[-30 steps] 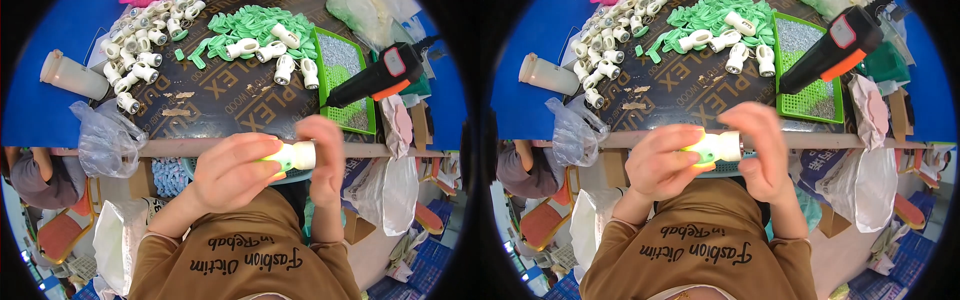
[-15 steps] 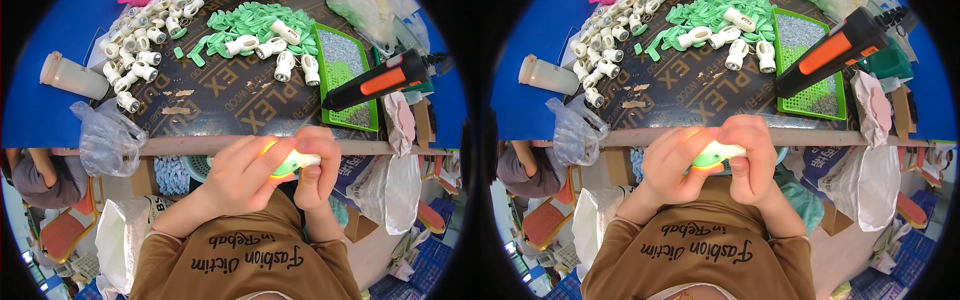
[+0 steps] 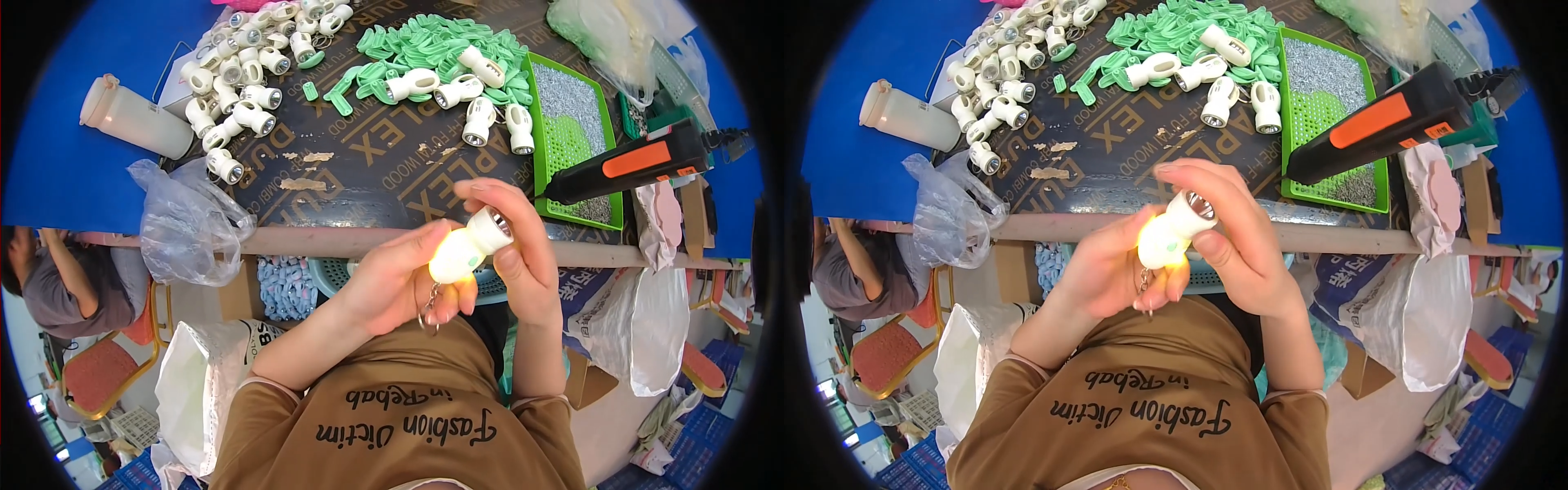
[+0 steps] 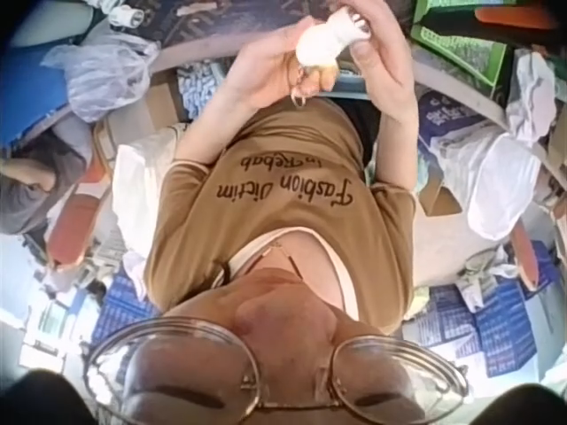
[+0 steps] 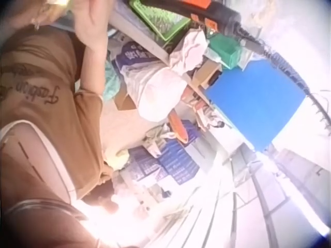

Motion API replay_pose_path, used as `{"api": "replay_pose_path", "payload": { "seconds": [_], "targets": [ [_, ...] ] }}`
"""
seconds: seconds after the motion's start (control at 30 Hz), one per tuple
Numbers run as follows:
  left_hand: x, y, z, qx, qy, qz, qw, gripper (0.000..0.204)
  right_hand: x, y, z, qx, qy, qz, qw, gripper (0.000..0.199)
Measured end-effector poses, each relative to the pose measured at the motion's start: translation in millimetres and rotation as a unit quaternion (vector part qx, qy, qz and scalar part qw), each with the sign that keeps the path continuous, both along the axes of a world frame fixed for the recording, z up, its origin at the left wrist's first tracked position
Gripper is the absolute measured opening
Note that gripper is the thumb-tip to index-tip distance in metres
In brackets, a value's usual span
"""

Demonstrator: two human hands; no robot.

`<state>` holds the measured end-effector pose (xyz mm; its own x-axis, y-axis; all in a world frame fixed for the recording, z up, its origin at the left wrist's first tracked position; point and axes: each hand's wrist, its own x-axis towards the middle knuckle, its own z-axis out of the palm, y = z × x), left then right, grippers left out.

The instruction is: Assembling small plastic flashlights by inserting internal components, attaching lanyards, and using an electric screwdriver.

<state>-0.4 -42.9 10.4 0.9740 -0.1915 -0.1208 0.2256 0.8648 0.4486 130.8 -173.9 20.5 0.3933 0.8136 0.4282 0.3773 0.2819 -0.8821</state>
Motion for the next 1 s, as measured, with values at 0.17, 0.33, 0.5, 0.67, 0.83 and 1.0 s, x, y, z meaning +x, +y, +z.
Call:
{"api": "replay_pose_path", "payload": {
  "seconds": [0.17, 0.33, 0.5, 0.67, 0.83, 1.0],
  "targets": [
    [-0.2, -7.2, -0.9, -0.093, 0.009, -0.019, 0.995, 0.047, 4.5, 4.8, -1.5, -0.007, 0.172, 0.113, 0.979, 0.048],
    [-1.3, -2.4, -4.6, -0.060, -0.056, -0.042, 0.996, 0.050, 1.9, 6.7, -6.6, 0.027, 0.246, 0.170, 0.954, 0.047],
    [-4.6, -4.5, -0.9, -0.072, -0.049, -0.031, 0.996, 0.047, -5.6, 7.1, -1.7, 0.006, 0.194, 0.132, 0.972, 0.043],
    [-5.4, 0.8, 8.5, 0.012, -0.016, -0.006, 1.000, 0.042, -7.4, 4.1, -2.0, -0.004, 0.199, 0.116, 0.973, 0.042],
    [-8.6, -7.1, 4.1, 0.181, -0.055, 0.054, 0.980, 0.034, -9.4, -0.7, 3.9, -0.036, 0.217, 0.116, 0.969, 0.052],
    [-9.2, -9.5, 2.6, 0.204, -0.056, 0.041, 0.977, 0.035, -8.5, -0.9, 6.3, -0.003, 0.194, 0.136, 0.971, 0.073]
  ]
}}
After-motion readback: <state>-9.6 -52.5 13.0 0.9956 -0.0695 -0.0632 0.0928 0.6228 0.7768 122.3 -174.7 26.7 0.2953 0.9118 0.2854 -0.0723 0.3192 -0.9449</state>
